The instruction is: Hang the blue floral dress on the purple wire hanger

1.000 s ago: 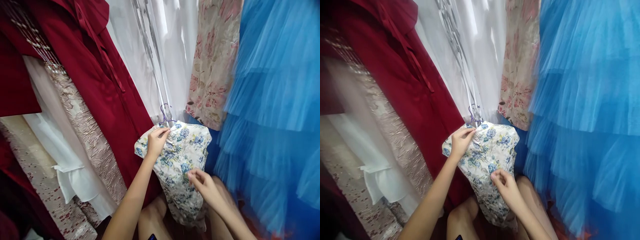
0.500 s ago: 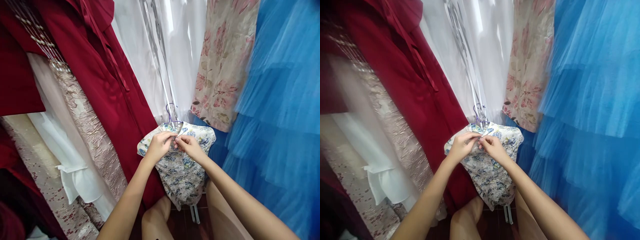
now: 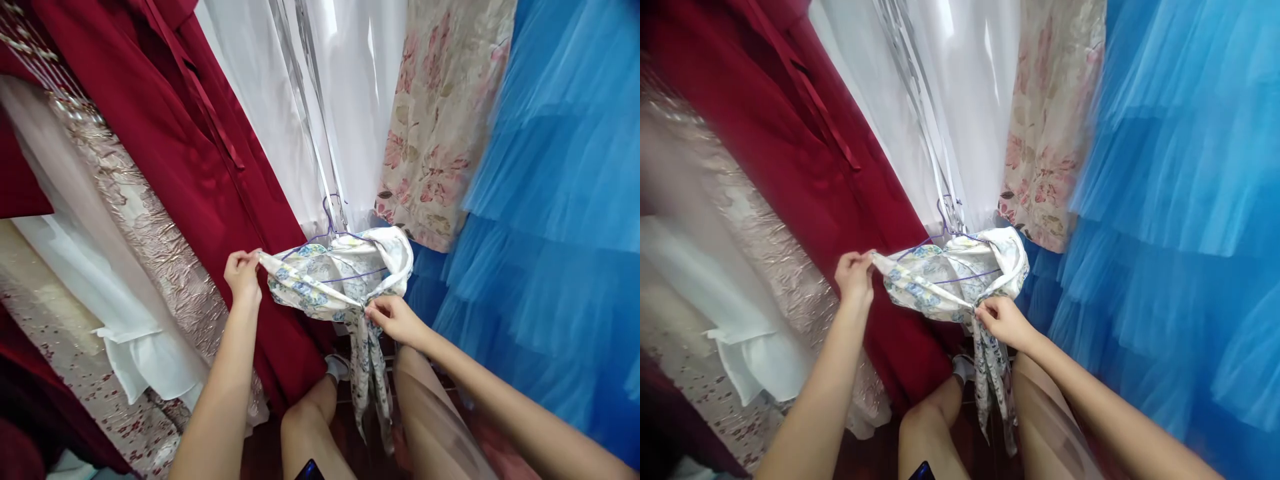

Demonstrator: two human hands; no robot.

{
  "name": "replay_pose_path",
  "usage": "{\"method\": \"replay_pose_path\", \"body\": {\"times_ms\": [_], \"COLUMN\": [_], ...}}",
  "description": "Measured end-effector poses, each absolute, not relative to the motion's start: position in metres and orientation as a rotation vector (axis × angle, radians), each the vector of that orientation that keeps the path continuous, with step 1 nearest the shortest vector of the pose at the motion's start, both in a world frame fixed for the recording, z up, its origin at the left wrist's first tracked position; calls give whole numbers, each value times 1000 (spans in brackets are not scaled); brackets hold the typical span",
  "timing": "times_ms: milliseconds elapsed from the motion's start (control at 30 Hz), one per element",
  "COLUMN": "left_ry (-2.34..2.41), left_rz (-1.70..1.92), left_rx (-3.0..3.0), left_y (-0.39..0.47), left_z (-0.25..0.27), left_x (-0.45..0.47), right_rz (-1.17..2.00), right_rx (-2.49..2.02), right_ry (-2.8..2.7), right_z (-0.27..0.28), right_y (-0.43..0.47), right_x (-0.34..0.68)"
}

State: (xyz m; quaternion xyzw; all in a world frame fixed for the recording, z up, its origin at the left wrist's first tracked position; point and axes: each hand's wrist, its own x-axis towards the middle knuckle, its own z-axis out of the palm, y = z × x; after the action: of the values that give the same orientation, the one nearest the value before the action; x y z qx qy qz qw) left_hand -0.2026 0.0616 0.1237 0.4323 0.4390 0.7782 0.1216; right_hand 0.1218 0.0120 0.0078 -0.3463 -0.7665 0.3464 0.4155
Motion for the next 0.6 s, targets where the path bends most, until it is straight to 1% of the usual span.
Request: {"method": "replay_pose_path", "body": {"times_ms": [67,133,267,367,500,600], "left_ry": [1444,1509,1567,1494,1263,1109], "left_rz": [2176,2102,1933,1795,1595,1521], "left_rx": [1063,1027,1073,1160,1347,1463], "left_y": [62,56,34,12,-23,-46], "left_z": [97,65,4,-30,-44,-31], "left_x": [-222,-224,-188,-148,-97,-60], "right_rz": [950,1055,1261,1375,1434,1316], "right_rx": [-837,-812,-849,-918,-993,-1096], "right_ry": [-1961,-1978,-1903,-1828,-1900,-2022], "right_z": [3,-3,-28,-57,-94,-101], "right_y": [7,4,5,0,-17,-31], "right_x": [122,121,130,150,178,187]}}
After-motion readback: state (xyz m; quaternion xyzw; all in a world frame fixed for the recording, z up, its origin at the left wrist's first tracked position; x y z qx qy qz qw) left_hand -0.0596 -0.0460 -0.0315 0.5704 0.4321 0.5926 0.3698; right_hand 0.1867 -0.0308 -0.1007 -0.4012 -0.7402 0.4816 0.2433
